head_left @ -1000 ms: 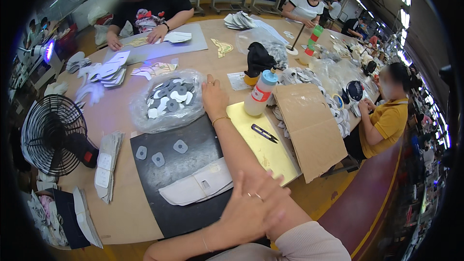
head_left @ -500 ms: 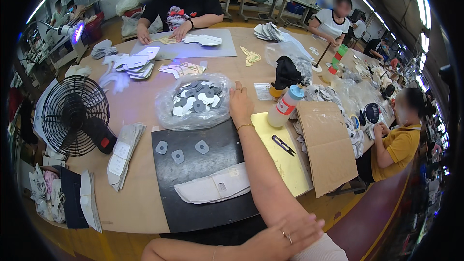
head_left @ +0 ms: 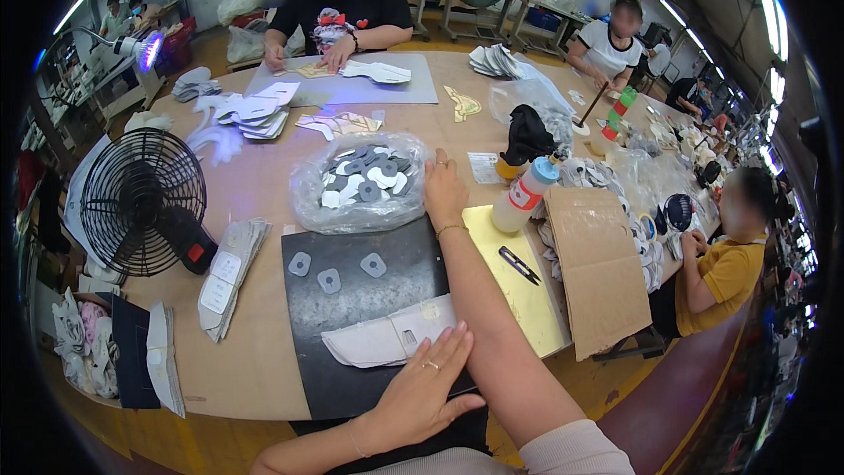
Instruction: The person assembles small white plastic components by hand, aligning and pressing them onto a black work surface. They handle stacks of parts, separate individual pieces, and place them into position repeatedly.
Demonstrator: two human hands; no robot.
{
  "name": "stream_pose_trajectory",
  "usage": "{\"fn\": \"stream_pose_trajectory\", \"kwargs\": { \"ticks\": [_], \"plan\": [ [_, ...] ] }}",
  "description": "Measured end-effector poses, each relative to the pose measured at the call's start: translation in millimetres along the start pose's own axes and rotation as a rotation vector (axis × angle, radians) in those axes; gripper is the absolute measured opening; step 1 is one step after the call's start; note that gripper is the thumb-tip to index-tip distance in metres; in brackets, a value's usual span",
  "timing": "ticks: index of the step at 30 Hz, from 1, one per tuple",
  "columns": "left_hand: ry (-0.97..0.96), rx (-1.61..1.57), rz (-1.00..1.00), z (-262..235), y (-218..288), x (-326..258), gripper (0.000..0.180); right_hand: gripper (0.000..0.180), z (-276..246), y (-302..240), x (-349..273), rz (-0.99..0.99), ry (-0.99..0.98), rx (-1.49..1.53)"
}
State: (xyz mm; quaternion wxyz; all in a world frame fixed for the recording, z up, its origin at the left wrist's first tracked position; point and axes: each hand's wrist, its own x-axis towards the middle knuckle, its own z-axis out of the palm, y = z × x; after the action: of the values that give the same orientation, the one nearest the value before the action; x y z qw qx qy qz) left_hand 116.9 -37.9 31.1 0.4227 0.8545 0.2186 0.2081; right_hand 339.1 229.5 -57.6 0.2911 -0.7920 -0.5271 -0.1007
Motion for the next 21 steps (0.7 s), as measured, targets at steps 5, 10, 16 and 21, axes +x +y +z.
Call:
{"fn": "stream_pose_trajectory", "kwargs": {
  "ticks": [5, 10, 16, 21],
  "plan": [
    [0.079, 0.111, 0.113, -5.2, 0.5, -10.5, 0.081, 0.037, 3.0, -0.8, 0.8, -0.004, -0.012, 0.018],
    [0.336, 0.262, 0.127, -8.9, -15.1, 4.8, 0.071, 0.036, -2.3, 1.4, 0.3, 0.026, -0.038, 0.000],
    [0.401, 0.774, -0.056, 13.2, -62.0, 18.1, 0.059, 0.035, 3.0, 1.7, 2.3, 0.008, -0.007, -0.001],
    [0.428, 0.799, -0.050, 15.1, -57.8, 18.9, 0.058, 0.033, 1.6, 0.4, 0.4, 0.032, -0.036, -0.001]
  ]
}}
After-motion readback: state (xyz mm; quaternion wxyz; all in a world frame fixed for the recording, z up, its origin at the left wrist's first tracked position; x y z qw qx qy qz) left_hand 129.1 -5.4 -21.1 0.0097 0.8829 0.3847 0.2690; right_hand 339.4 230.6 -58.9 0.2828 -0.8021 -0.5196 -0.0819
